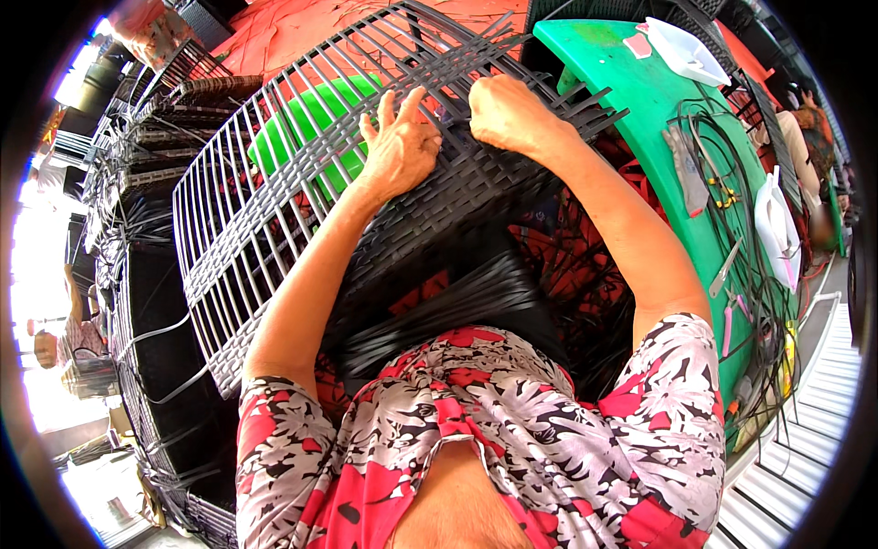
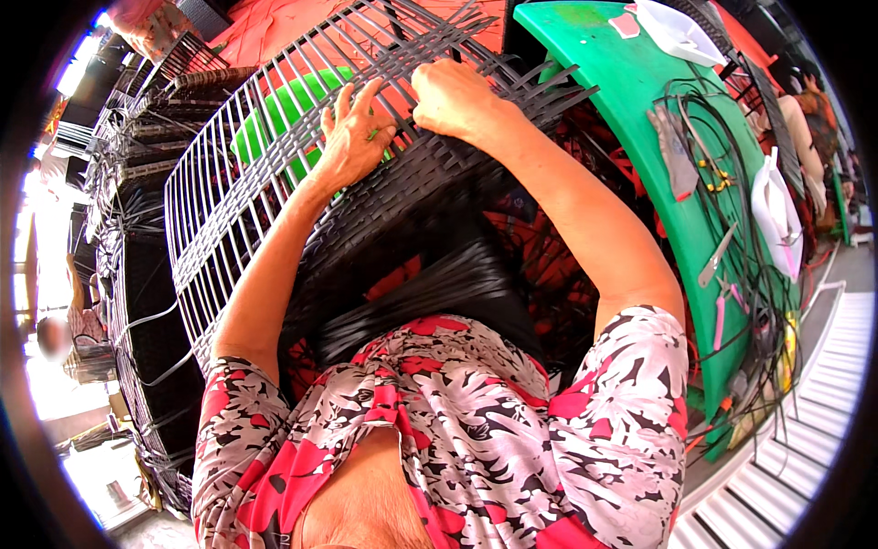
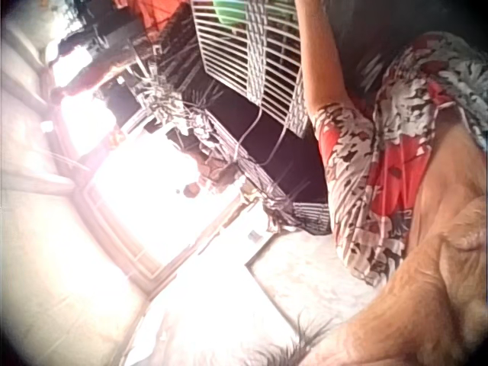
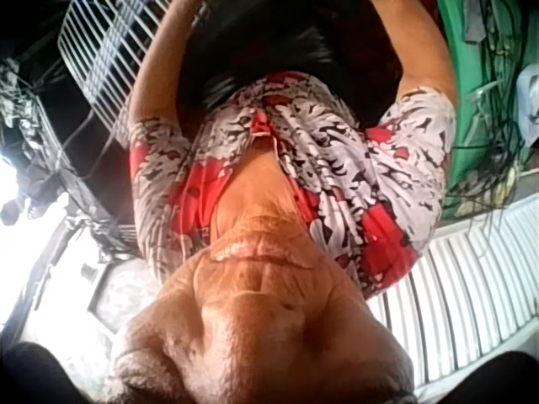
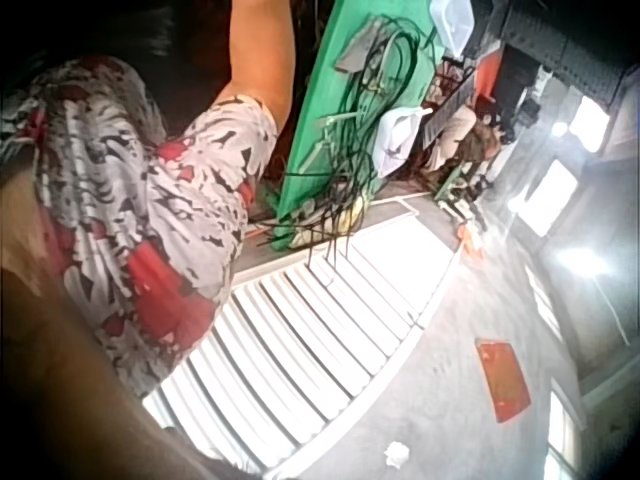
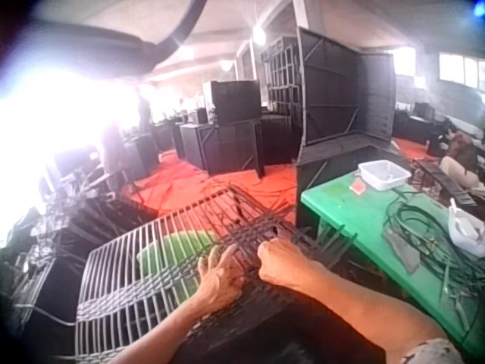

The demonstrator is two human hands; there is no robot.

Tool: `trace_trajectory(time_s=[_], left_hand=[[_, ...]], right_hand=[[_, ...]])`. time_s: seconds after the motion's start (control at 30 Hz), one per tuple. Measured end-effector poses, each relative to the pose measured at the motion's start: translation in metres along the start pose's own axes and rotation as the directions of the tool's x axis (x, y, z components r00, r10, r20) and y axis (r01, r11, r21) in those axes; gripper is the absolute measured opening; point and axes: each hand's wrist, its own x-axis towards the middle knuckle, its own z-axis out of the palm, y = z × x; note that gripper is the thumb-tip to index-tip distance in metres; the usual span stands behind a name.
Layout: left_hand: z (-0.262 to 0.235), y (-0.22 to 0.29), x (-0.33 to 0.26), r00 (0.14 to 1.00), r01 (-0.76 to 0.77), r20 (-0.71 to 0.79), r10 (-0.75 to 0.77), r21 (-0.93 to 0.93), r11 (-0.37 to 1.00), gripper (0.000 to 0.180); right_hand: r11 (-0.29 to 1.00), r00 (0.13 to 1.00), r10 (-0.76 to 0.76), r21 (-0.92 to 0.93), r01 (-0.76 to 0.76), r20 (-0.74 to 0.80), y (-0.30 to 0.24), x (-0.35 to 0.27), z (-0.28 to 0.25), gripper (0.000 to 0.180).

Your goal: The person weaves black plastic strips into a wicker furniture frame by hand, pulling the strips tight and tucking them into the mesh.

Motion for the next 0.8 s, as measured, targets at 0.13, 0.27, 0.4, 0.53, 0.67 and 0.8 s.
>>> trace_trajectory(time_s=[0.13,0.27,0.4,0.53,0.67,0.8], left_hand=[[0.006,0.001,0.007,0.997,-0.025,0.075,0.016,0.119,0.993,0.023],[0.007,-0.003,0.013,0.979,0.08,0.184,-0.086,0.043,0.996,0.025],[-0.005,0.003,0.018,0.964,0.172,0.221,-0.145,-0.105,0.98,0.02],[-0.017,-0.011,0.013,0.976,0.219,0.123,-0.181,-0.579,0.786,0.011],[-0.046,0.007,0.0,0.994,0.106,0.064,-0.084,-0.648,0.755,0.016],[-0.049,-0.004,-0.014,0.997,0.01,-0.068,-0.046,-0.453,0.891,0.014]], right_hand=[[0.996,0.996,-0.069,-0.057,0.073,0.059,-0.009,0.006,0.01,0.013],[0.988,0.935,0.028,0.134,-0.081,0.355,-0.001,0.021,0.009,0.01],[0.839,0.929,0.069,0.482,-0.25,0.363,0.016,0.008,0.014,0.012],[0.741,0.991,0.111,0.658,-0.135,0.078,0.009,-0.006,0.021,0.02],[0.581,0.992,-0.054,0.812,-0.059,0.11,-0.004,-0.005,0.019,0.024],[0.582,0.973,-0.02,0.794,-0.177,0.231,-0.017,0.0,0.012,0.019]])
